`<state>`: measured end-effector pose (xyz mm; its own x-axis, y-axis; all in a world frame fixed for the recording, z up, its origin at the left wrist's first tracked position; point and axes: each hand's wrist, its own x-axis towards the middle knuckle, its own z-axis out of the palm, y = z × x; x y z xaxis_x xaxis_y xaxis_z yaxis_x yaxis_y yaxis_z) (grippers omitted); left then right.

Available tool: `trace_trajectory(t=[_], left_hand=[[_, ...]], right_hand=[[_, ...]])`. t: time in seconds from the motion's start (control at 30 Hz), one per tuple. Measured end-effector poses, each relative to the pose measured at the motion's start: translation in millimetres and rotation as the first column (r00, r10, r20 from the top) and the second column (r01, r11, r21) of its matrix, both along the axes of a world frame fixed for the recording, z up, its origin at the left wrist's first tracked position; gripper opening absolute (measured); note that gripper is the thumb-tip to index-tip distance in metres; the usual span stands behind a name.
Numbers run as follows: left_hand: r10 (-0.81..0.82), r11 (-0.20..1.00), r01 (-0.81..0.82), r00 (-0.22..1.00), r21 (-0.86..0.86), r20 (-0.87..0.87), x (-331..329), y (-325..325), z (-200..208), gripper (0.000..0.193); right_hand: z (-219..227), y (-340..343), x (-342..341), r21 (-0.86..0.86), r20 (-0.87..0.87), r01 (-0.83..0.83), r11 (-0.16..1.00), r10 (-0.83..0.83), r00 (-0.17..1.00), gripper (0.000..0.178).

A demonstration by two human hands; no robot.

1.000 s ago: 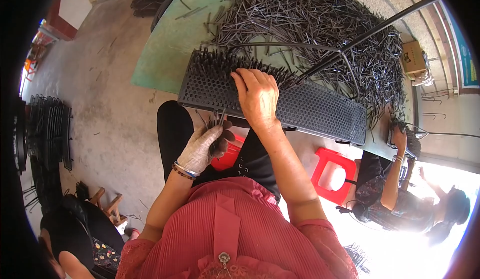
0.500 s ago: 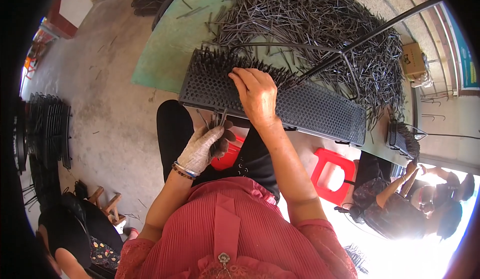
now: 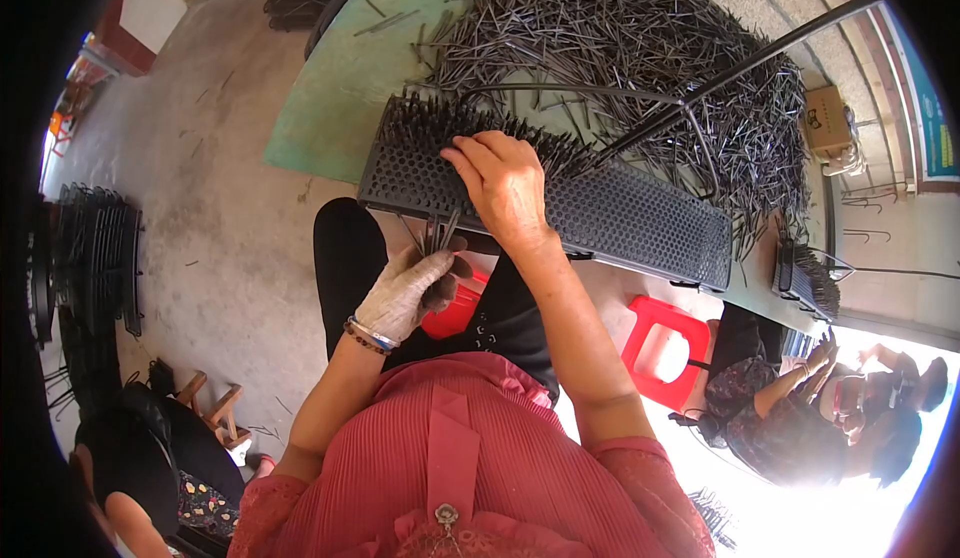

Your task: Inserting small metal rods into a perforated metal plate to assemble a component.

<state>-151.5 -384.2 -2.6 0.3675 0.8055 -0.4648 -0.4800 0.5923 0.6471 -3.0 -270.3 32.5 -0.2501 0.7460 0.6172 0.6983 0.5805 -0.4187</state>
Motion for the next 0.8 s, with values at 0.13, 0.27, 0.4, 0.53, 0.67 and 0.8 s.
trace_trajectory(t=[0.13,0.27,0.4,0.53,0.67,0.8], left_hand=[[0.006,1.000,-0.006,1.000,0.021,-0.020,-1,0,6,0.031],[0.012,0.996,-0.013,1.000,0.089,0.009,-4,1,24,0.030],[-0.114,0.988,0.107,0.992,0.114,0.052,1,4,33,0.031],[-0.280,0.955,0.279,0.960,0.106,-0.005,4,4,29,0.034],[-0.297,0.953,0.294,0.954,0.078,0.033,9,7,36,0.036],[-0.213,0.966,0.224,0.973,0.127,-0.091,17,9,28,0.038]], right_hand=[[9,-5,3,-0.057,-0.136,0.051,0.997,-0.058,0.989,0.015],[19,-38,21,-0.650,-0.330,-0.201,0.733,-0.033,0.943,0.026],[18,-55,31,-0.792,-0.525,-0.432,0.432,-0.122,0.842,0.029],[13,-58,43,-0.815,-0.516,-0.445,0.371,-0.115,0.849,0.026],[11,-58,53,-0.803,-0.523,-0.417,0.425,-0.169,0.835,0.023],[9,-55,56,-0.780,-0.562,-0.425,0.460,-0.216,0.798,0.021]])
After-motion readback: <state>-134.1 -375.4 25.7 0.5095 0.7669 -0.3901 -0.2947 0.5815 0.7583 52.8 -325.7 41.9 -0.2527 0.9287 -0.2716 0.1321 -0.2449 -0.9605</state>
